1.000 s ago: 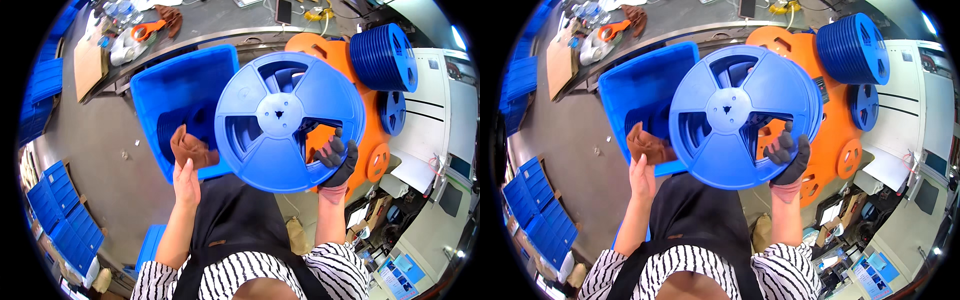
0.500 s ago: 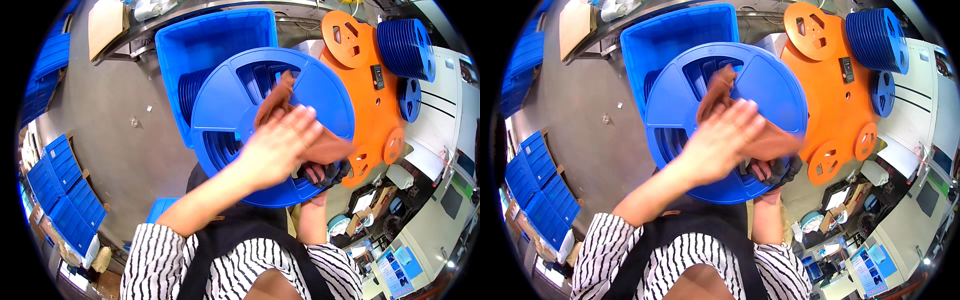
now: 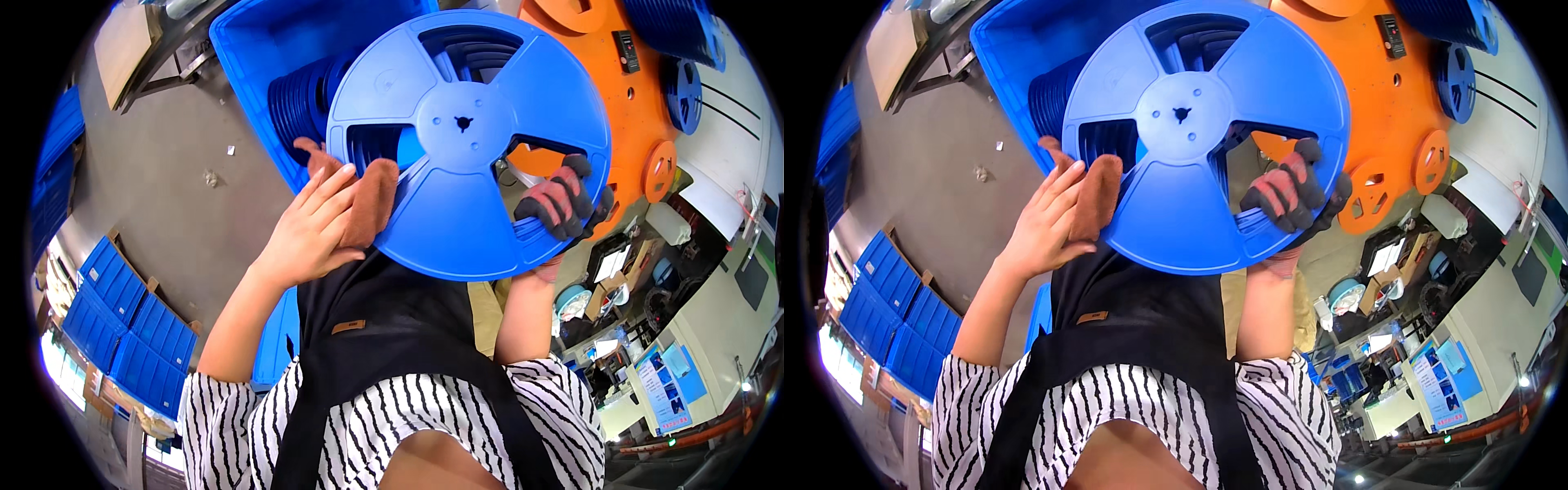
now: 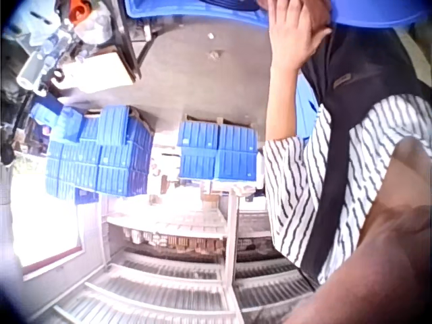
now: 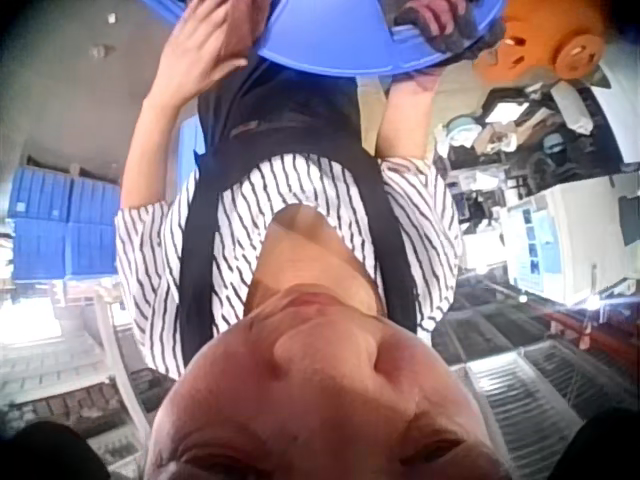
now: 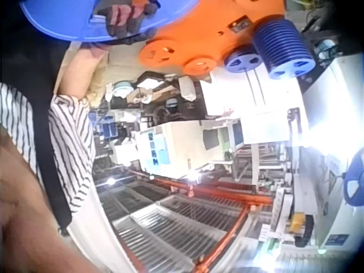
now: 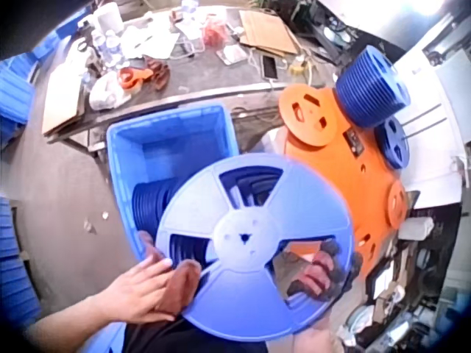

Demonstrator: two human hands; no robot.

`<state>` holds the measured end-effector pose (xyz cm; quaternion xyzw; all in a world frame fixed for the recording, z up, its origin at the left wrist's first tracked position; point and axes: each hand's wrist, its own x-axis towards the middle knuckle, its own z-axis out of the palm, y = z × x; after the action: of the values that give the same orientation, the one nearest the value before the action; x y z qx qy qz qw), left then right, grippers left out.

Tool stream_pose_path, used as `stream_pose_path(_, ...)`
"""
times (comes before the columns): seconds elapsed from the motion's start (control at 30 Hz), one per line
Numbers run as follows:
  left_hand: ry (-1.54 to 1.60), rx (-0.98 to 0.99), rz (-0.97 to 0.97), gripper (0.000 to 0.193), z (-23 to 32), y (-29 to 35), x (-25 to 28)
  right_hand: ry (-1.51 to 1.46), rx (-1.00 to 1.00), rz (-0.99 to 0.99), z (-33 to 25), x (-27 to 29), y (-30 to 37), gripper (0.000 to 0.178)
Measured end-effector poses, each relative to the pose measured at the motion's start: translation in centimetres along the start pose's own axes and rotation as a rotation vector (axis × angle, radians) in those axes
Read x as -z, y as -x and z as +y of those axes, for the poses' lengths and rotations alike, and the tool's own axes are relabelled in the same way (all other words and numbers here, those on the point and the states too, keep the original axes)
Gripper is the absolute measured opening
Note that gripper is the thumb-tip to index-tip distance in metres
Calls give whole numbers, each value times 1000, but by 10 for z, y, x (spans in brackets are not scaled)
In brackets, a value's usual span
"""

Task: The person wipes the surface of blue plastic spools with a brown cloth, handling them one at a time. They place the cleaned spools into a blue bin and later stack them on a table, where they briefly use a handheld device on the stack.

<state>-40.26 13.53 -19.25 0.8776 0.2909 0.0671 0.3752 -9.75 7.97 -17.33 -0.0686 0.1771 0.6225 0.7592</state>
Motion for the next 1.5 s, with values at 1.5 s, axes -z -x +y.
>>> stream_pose_path(1.5, 1124, 1459, 715, 18, -205, -8, -206, 770, -85, 415, 14, 13, 31, 30)
